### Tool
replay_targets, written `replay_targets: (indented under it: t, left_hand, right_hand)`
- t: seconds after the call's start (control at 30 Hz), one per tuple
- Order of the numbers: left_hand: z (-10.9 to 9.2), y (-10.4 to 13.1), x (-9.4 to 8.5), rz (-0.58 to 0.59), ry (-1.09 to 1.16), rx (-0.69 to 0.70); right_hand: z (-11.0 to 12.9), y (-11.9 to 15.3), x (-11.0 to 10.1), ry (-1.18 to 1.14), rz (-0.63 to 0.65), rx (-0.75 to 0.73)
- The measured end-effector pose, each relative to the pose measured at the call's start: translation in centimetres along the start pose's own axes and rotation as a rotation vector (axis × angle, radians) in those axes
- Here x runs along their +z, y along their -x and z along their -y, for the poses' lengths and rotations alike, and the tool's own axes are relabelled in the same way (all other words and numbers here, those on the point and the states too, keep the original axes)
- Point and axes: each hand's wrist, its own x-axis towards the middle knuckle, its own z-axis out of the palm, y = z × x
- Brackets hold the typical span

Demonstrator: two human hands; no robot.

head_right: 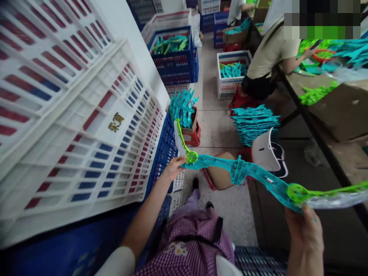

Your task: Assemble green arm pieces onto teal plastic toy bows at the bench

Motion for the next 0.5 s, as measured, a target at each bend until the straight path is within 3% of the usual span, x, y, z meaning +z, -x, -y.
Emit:
replay_targets:
  t: [0.13,0.23,0.4,0.5]
  left_hand:
    - [-5.1,-9.0,-1.2,0.006,0.048,0.024]
    - [-8.8,-15.3,-1.3,0.011,0.081,0.042]
    - [-14.1,-27.5,0.8,0.052,0.129,0.085]
    - [-17.2,-36.1,2.6,0.081,0.179,0.114]
  right_hand:
    - [-0.2,-4.0,9.2,0.015,0.029,-0.097]
    - [1.0,-7.3,15.8,0.04,0.022,-0.174]
    - [4.4,-13.4,26.5,0.047,0.024,-0.332]
    - [5.5,-18.8,33.2,0.055,0.01,-0.343]
